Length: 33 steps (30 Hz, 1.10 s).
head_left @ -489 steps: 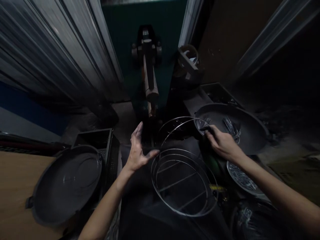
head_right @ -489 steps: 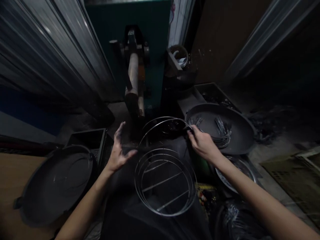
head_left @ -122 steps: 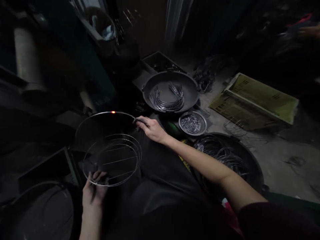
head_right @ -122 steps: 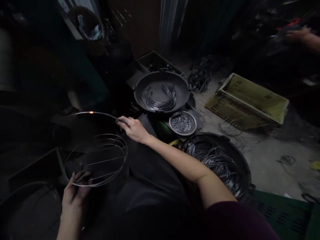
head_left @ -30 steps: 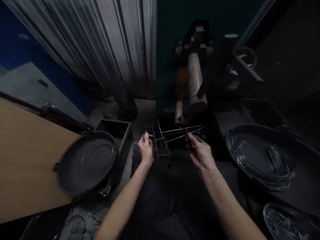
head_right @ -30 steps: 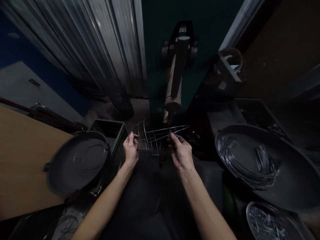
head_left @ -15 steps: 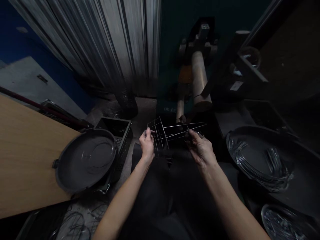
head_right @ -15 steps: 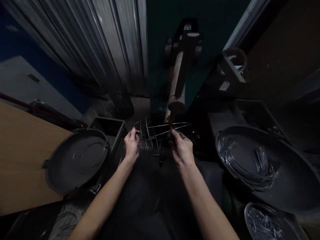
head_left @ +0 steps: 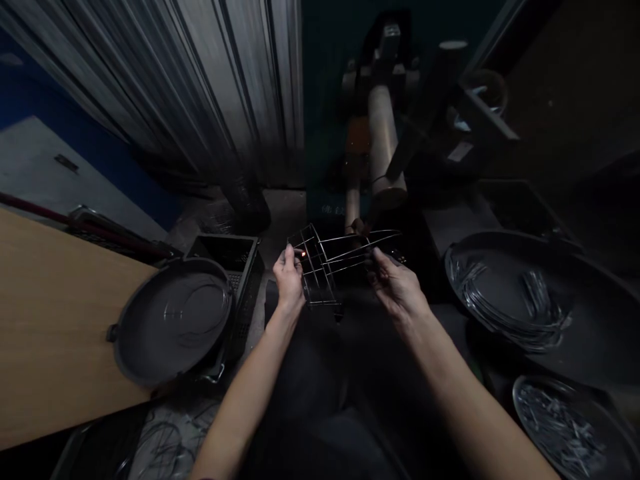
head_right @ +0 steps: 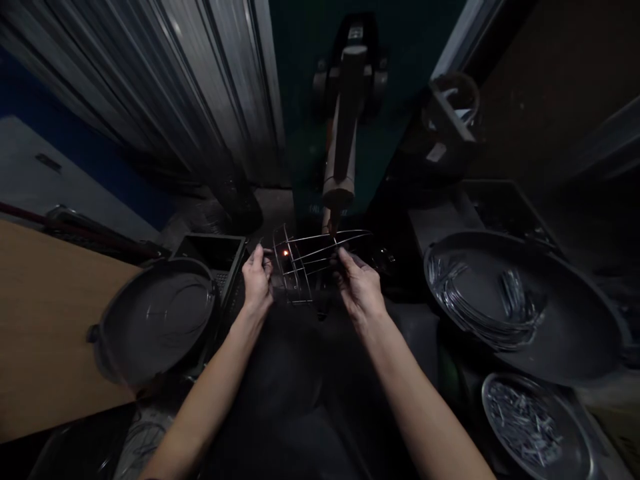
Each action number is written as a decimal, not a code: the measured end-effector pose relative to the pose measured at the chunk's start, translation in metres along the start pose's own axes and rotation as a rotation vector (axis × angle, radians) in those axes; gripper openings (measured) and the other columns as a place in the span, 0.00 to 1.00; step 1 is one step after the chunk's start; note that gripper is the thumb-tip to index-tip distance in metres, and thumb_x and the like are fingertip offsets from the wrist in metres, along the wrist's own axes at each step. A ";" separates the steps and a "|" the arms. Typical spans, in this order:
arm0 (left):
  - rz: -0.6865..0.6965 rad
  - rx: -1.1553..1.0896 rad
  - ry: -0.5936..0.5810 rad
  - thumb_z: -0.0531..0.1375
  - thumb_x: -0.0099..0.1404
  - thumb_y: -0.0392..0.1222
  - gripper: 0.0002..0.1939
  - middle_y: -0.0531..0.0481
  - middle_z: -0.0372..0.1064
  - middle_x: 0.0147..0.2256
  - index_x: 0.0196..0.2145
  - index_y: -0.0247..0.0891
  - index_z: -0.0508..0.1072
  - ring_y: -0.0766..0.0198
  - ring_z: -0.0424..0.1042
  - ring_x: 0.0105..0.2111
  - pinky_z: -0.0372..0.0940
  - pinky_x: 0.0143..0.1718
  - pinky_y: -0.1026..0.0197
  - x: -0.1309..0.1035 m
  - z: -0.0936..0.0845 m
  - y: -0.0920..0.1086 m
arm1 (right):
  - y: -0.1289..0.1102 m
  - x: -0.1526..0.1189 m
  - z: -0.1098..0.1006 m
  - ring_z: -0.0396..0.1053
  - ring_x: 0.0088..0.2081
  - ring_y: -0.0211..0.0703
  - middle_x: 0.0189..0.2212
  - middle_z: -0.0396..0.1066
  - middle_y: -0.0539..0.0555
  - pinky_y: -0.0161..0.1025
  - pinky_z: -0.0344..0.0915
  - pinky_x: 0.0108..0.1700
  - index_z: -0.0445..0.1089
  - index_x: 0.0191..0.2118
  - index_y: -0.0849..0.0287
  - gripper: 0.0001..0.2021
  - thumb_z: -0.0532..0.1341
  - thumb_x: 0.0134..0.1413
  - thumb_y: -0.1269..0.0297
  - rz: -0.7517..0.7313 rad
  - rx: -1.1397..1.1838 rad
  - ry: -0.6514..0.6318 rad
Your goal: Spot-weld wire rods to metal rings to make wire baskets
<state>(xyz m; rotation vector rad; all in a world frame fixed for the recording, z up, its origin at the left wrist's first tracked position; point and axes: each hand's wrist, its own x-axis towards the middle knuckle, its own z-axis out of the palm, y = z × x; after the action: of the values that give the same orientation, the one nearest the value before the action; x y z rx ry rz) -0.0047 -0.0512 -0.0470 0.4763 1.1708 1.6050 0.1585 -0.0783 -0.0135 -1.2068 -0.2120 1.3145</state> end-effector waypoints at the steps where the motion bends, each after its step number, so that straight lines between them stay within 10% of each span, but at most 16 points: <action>1: 0.004 -0.007 0.005 0.61 0.59 0.51 0.17 0.61 0.48 0.16 0.24 0.33 0.68 0.78 0.45 0.14 0.40 0.15 0.71 0.001 0.001 0.000 | 0.000 -0.002 -0.003 0.68 0.24 0.30 0.24 0.72 0.48 0.23 0.62 0.21 0.72 0.27 0.61 0.11 0.73 0.34 0.69 0.005 0.004 0.012; 12: 0.076 -0.011 0.040 0.61 0.60 0.49 0.17 0.60 0.47 0.16 0.22 0.33 0.67 0.77 0.45 0.14 0.41 0.16 0.70 0.010 0.010 0.007 | -0.001 -0.011 -0.018 0.63 0.21 0.31 0.22 0.69 0.49 0.26 0.59 0.17 0.73 0.26 0.60 0.16 0.75 0.27 0.61 -0.090 -0.125 0.000; 21: 0.237 0.184 -0.042 0.58 0.61 0.54 0.19 0.58 0.50 0.15 0.22 0.37 0.67 0.74 0.48 0.15 0.45 0.17 0.68 -0.019 -0.026 -0.017 | -0.020 -0.068 0.006 0.70 0.36 0.46 0.33 0.75 0.52 0.42 0.65 0.43 0.77 0.31 0.53 0.10 0.67 0.43 0.54 -0.643 -0.905 -0.297; 28: 0.471 0.554 -0.533 0.63 0.53 0.52 0.12 0.45 0.70 0.27 0.24 0.41 0.75 0.57 0.69 0.33 0.61 0.46 0.53 -0.074 -0.070 -0.048 | -0.022 -0.022 0.000 0.68 0.24 0.47 0.24 0.73 0.60 0.48 0.60 0.30 0.73 0.24 0.52 0.14 0.68 0.33 0.48 -0.120 -1.154 -0.133; 33: 0.073 0.387 -0.073 0.55 0.62 0.56 0.20 0.40 0.70 0.41 0.40 0.36 0.72 0.55 0.68 0.47 0.59 0.52 0.52 -0.044 -0.088 -0.042 | 0.020 0.001 -0.062 0.71 0.28 0.56 0.26 0.74 0.63 0.52 0.64 0.29 0.74 0.24 0.48 0.16 0.66 0.28 0.44 -0.180 -1.229 -0.249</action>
<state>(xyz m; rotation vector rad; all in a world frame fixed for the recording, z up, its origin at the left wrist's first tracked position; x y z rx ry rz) -0.0349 -0.1307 -0.1115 0.8277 1.4277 1.4100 0.1906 -0.1158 -0.0557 -1.9370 -1.4241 1.1423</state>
